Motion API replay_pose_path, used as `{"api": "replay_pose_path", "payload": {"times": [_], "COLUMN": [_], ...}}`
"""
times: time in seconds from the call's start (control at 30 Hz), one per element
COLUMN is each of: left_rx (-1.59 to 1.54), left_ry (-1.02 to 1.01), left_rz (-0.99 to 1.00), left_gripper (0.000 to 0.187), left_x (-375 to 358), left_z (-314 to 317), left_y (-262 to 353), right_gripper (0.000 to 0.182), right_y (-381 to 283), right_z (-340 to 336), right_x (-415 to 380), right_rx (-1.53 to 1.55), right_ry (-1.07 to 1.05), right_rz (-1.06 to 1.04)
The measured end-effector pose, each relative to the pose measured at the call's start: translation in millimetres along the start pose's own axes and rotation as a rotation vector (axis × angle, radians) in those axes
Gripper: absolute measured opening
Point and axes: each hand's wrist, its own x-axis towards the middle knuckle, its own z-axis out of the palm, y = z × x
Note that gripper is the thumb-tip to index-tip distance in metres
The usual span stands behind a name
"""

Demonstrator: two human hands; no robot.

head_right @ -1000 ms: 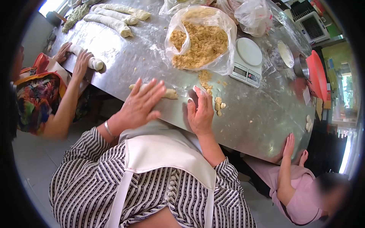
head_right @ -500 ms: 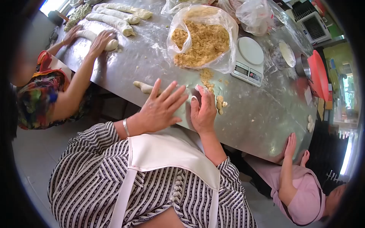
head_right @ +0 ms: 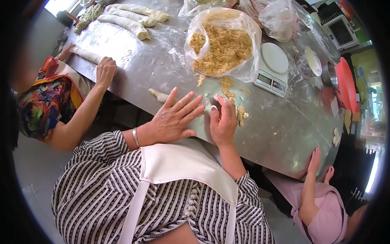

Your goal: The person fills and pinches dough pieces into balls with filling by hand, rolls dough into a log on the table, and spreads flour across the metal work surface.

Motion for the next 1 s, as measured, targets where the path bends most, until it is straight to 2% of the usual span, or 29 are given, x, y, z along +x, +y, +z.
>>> {"api": "replay_pose_path", "payload": {"times": [0.03, 0.17, 0.37, 0.57, 0.67, 0.8, 0.83, 0.93, 0.97, 1.0], "left_rx": [0.005, 0.221, 0.166, 0.141, 0.132, 0.133, 0.117, -0.182, -0.169, -0.222], "left_ry": [-0.013, 0.143, 0.147, 0.033, 0.032, 0.117, 0.146, 0.340, 0.490, 0.469], "left_rz": [0.009, -0.206, -0.371, -0.170, -0.138, -0.281, -0.278, -0.398, -0.432, -0.508], "left_gripper": [0.077, 0.070, 0.071, 0.076, 0.077, 0.075, 0.069, 0.061, 0.058, 0.059], "left_x": [1.3, 26.7, 65.3, -1.5, -10.9, 21.0, 23.4, 9.0, -0.5, -12.3], "left_z": [-1.2, -18.3, -11.8, -16.4, -12.2, -16.2, -19.7, -43.4, -43.9, -47.1], "left_y": [-8.1, -40.2, -75.9, -25.8, -28.3, -51.1, -52.4, -60.8, -66.5, -71.2], "right_gripper": [0.033, 0.032, 0.031, 0.032, 0.034, 0.043, 0.046, 0.057, 0.059, 0.062], "right_y": [0.6, 1.3, 1.0, 1.7, 3.2, -3.1, -2.9, -2.7, -3.7, -4.7], "right_z": [0.0, 1.2, 0.4, 0.5, 1.8, 1.6, 0.3, 2.9, 2.8, 1.9], "right_x": [0.4, -0.3, -0.8, 0.0, 2.2, 2.8, 2.1, -6.4, -7.4, -7.1], "right_rx": [-0.004, -0.008, -0.029, -0.005, -0.004, -0.062, -0.088, -0.040, -0.032, -0.025], "right_ry": [-0.004, 0.001, 0.001, -0.010, -0.007, 0.011, 0.019, -0.037, -0.057, -0.078], "right_rz": [-0.006, -0.028, -0.028, -0.016, -0.041, -0.102, -0.129, -0.006, -0.002, 0.000]}}
